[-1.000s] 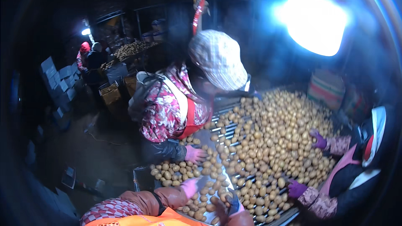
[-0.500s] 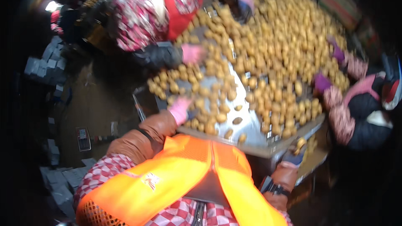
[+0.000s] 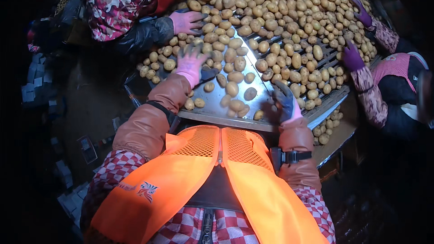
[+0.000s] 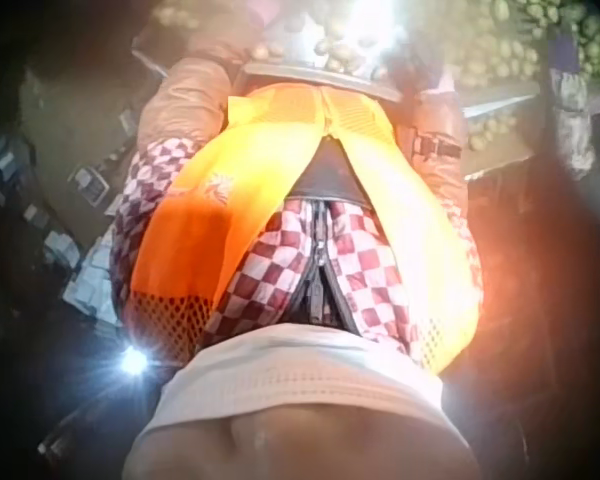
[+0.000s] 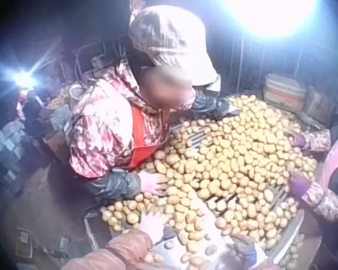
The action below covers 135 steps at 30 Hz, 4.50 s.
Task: Manually sorting potatoes on a conveyor belt and placing them into boxes.
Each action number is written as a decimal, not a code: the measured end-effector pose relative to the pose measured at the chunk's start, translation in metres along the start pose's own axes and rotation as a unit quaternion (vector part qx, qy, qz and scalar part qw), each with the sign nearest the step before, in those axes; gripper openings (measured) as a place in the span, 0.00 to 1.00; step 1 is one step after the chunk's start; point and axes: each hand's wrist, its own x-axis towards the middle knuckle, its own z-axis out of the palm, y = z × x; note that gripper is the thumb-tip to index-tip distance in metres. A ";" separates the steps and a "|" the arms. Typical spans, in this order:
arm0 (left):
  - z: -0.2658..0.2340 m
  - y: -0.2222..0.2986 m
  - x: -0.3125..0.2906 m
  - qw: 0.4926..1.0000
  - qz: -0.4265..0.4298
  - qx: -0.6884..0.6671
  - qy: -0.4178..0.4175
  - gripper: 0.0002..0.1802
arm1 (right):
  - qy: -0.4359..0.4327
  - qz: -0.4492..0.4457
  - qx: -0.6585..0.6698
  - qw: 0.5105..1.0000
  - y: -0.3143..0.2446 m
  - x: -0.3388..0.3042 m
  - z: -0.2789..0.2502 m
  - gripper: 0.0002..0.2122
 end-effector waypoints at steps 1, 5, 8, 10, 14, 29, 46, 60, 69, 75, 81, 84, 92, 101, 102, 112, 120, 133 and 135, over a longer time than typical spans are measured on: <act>-0.001 -0.009 -0.002 0.999 -0.025 0.007 0.029 0.37 | -0.043 -0.016 -0.041 0.998 0.000 0.016 -0.002 0.23; 0.022 -0.029 -0.047 0.998 -0.045 -0.012 0.044 0.34 | -0.062 -0.070 -0.163 0.982 -0.019 0.054 -0.007 0.22; 0.031 -0.047 -0.079 0.994 -0.101 0.029 -0.029 0.30 | 0.111 -0.146 -0.213 0.960 -0.027 0.085 -0.023 0.23; 0.029 -0.060 -0.084 0.990 -0.083 -0.112 -0.029 0.27 | 0.231 -0.247 -0.416 0.844 -0.034 0.105 -0.035 0.27; 0.056 -0.069 -0.099 0.986 -0.134 -0.089 0.038 0.28 | 0.175 -0.163 -0.702 0.670 -0.003 0.085 0.078 0.18; 0.039 -0.051 0.017 0.990 -0.033 -0.007 0.134 0.26 | -0.039 -0.105 -0.686 0.719 -0.025 0.151 0.183 0.26; 0.041 0.026 0.021 0.996 0.081 0.039 0.012 0.41 | 0.211 -0.070 0.388 0.894 0.118 -0.038 -0.169 0.21; 0.045 0.037 0.025 0.997 0.075 0.007 -0.031 0.41 | 0.336 -0.018 -0.594 0.731 0.008 0.152 -0.113 0.27; 0.030 0.036 -0.001 0.983 0.062 -0.113 -0.135 0.42 | 0.037 -0.051 0.395 0.916 -0.030 0.033 -0.082 0.24; 0.025 0.046 0.011 0.974 0.090 -0.069 -0.194 0.42 | -0.099 -0.150 0.471 0.864 -0.013 0.012 -0.106 0.19; 0.022 0.055 0.014 0.969 0.105 -0.099 -0.203 0.44 | -0.255 -0.128 0.626 0.726 0.035 -0.037 -0.158 0.30; 0.025 0.072 0.002 0.960 0.195 -0.129 -0.152 0.42 | 0.287 0.007 0.259 0.922 -0.020 -0.032 -0.077 0.29; 0.040 0.026 0.031 0.978 0.171 -0.119 -0.031 0.27 | 0.310 -0.141 -0.177 0.924 -0.031 0.080 -0.047 0.20; 0.014 0.080 0.091 0.949 0.250 -0.169 0.091 0.20 | 0.263 -0.093 -0.337 0.899 -0.037 0.126 -0.038 0.29; 0.011 0.092 0.107 0.940 0.267 -0.193 0.088 0.20 | 0.163 -0.077 0.031 0.983 -0.027 0.118 -0.039 0.27; 0.008 0.128 0.185 0.968 0.062 -0.089 -0.227 0.21 | 0.174 -0.202 0.550 0.792 0.009 -0.029 -0.117 0.22; 0.000 0.096 0.161 0.939 -0.008 -0.301 -0.167 0.28 | 0.441 -0.003 -0.475 0.761 -0.077 0.136 -0.140 0.24; -0.003 0.147 0.132 0.749 -0.074 -0.518 -0.407 0.23 | 0.112 -0.055 0.122 0.985 0.028 -0.048 -0.072 0.23; 0.004 0.166 0.131 0.785 -0.001 -0.460 -0.415 0.26 | 0.224 -0.157 0.102 0.956 0.072 -0.074 -0.090 0.26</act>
